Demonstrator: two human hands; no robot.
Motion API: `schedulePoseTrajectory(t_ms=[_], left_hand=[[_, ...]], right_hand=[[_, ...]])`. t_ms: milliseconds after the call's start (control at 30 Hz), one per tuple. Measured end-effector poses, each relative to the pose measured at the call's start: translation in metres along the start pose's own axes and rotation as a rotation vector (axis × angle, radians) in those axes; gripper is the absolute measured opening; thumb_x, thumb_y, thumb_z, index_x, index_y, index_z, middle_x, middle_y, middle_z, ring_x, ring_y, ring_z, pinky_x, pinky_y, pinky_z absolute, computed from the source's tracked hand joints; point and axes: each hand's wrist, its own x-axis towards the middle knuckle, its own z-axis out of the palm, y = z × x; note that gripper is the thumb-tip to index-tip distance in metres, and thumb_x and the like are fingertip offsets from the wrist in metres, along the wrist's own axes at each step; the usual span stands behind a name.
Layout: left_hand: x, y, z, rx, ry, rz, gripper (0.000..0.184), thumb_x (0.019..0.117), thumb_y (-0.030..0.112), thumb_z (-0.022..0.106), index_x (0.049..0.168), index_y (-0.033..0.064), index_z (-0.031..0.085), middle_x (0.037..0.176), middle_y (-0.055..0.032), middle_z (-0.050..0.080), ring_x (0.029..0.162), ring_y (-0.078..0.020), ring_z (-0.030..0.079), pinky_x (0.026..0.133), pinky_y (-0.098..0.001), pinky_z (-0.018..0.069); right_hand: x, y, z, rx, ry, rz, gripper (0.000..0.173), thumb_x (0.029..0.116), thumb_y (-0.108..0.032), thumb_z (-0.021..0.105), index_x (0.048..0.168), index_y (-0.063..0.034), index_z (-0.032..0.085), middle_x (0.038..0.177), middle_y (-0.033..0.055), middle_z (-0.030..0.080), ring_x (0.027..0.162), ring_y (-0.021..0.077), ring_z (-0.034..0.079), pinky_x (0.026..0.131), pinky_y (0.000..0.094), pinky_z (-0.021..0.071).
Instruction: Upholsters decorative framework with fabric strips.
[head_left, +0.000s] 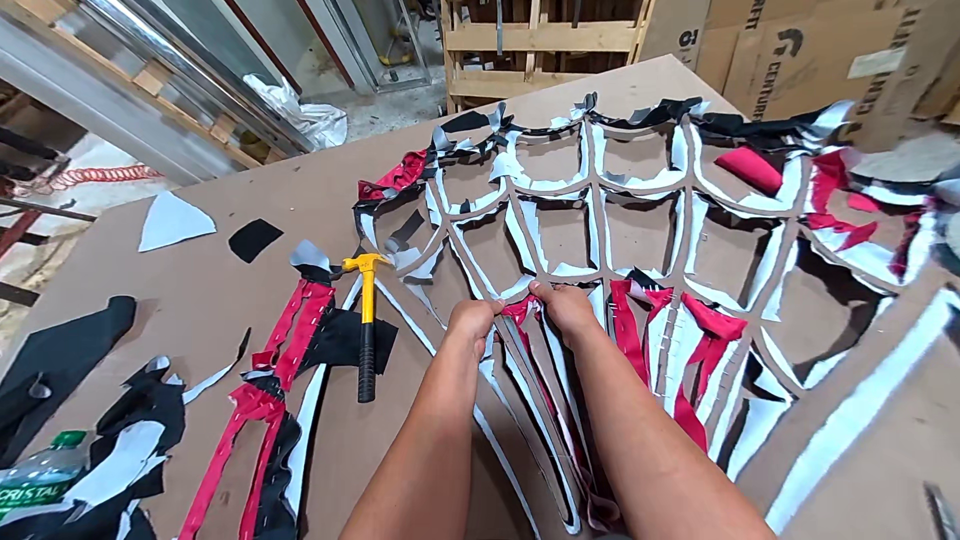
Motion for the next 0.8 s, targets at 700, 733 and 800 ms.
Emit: schedulePoseTrajectory(t_ms=[700, 733, 800], left_hand=[[0.008, -0.008, -0.021, 0.030, -0.210, 0.053, 0.036, 0.1031, 0.024, 0.063, 0.126, -0.0035, 0.059, 0.117, -0.0210, 0.066, 0.101, -0.0304, 0.068, 0.085, -0.0483, 0.0580], [0.008, -0.008, -0.023, 0.004, -0.229, 0.045, 0.037, 0.1042, 0.024, 0.061, 0.130, -0.0031, 0.059, 0.124, -0.0213, 0.065, 0.108, -0.0321, 0.066, 0.090, -0.0508, 0.0565], [0.008, -0.009, -0.025, -0.027, -0.227, 0.039, 0.040, 0.1052, 0.028, 0.059, 0.132, -0.0019, 0.058, 0.129, -0.0210, 0.063, 0.115, -0.0337, 0.064, 0.094, -0.0542, 0.0547]], right_hand=[[-0.006, 0.003, 0.003, -0.034, 0.044, -0.070, 0.055, 0.0930, -0.059, 0.068, 0.094, -0.0042, 0.072, 0.089, 0.0151, 0.068, 0.089, 0.0319, 0.065, 0.080, 0.0593, 0.0494], [-0.008, 0.004, 0.002, -0.028, 0.023, -0.082, 0.056, 0.0917, -0.060, 0.069, 0.097, -0.0048, 0.072, 0.090, 0.0143, 0.069, 0.090, 0.0309, 0.065, 0.080, 0.0586, 0.0500], [-0.011, 0.005, 0.002, -0.015, 0.008, -0.081, 0.059, 0.0872, -0.063, 0.072, 0.101, -0.0062, 0.073, 0.090, 0.0124, 0.070, 0.089, 0.0290, 0.066, 0.081, 0.0570, 0.0517]])
